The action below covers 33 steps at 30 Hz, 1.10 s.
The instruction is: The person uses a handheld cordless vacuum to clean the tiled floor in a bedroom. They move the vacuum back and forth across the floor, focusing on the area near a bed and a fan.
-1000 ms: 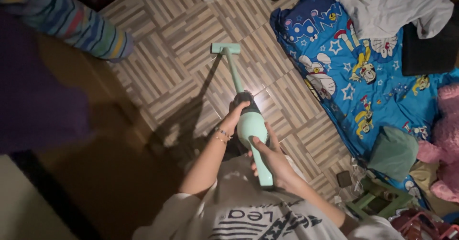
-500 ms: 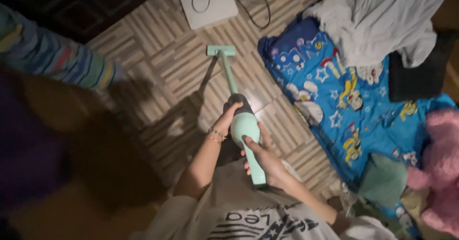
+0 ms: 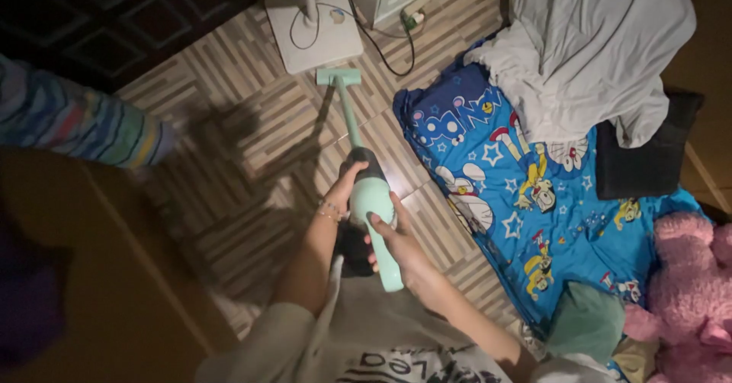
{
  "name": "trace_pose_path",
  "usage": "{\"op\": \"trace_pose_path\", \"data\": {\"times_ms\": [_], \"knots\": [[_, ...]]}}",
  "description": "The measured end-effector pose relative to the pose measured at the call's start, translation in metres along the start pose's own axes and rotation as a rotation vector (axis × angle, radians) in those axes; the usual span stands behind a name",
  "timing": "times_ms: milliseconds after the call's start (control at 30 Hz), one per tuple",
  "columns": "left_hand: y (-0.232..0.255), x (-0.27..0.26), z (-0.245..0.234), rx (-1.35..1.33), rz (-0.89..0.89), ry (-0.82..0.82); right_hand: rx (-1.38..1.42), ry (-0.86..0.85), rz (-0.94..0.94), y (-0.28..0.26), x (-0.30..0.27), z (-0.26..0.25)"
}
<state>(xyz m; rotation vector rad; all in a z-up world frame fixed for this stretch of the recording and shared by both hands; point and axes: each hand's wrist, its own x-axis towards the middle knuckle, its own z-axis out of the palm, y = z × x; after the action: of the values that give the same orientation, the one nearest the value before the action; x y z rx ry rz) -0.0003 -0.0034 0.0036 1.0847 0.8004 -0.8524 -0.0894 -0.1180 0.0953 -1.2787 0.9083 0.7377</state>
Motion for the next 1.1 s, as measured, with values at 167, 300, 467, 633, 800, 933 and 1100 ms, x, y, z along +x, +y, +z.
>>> {"op": "trace_pose_path", "data": {"times_ms": [167,300,467,633,800,933,1100], "knots": [[-0.010,-0.009,0.011,0.017,0.035,-0.001,0.031,0.001,-0.002,0.008,-0.006,-0.012],[-0.047,-0.017,0.016,0.026,-0.033,-0.022,0.046,0.012,0.012,0.025,-0.039,-0.021],[-0.098,-0.007,0.018,-0.116,0.033,0.036,0.068,-0.009,0.162,0.029,-0.085,-0.034],[-0.114,-0.081,0.032,0.222,-0.109,0.213,0.132,-0.015,0.185,0.076,-0.112,-0.066],[-0.181,-0.081,0.043,0.070,0.190,0.367,0.137,0.033,0.167,0.108,-0.153,-0.080],[-0.199,-0.108,0.053,0.017,0.172,0.119,0.111,0.037,0.166,0.124,-0.175,-0.097],[-0.208,-0.121,0.057,0.065,0.509,0.048,0.137,0.014,0.172,0.130,-0.191,-0.105]]}}
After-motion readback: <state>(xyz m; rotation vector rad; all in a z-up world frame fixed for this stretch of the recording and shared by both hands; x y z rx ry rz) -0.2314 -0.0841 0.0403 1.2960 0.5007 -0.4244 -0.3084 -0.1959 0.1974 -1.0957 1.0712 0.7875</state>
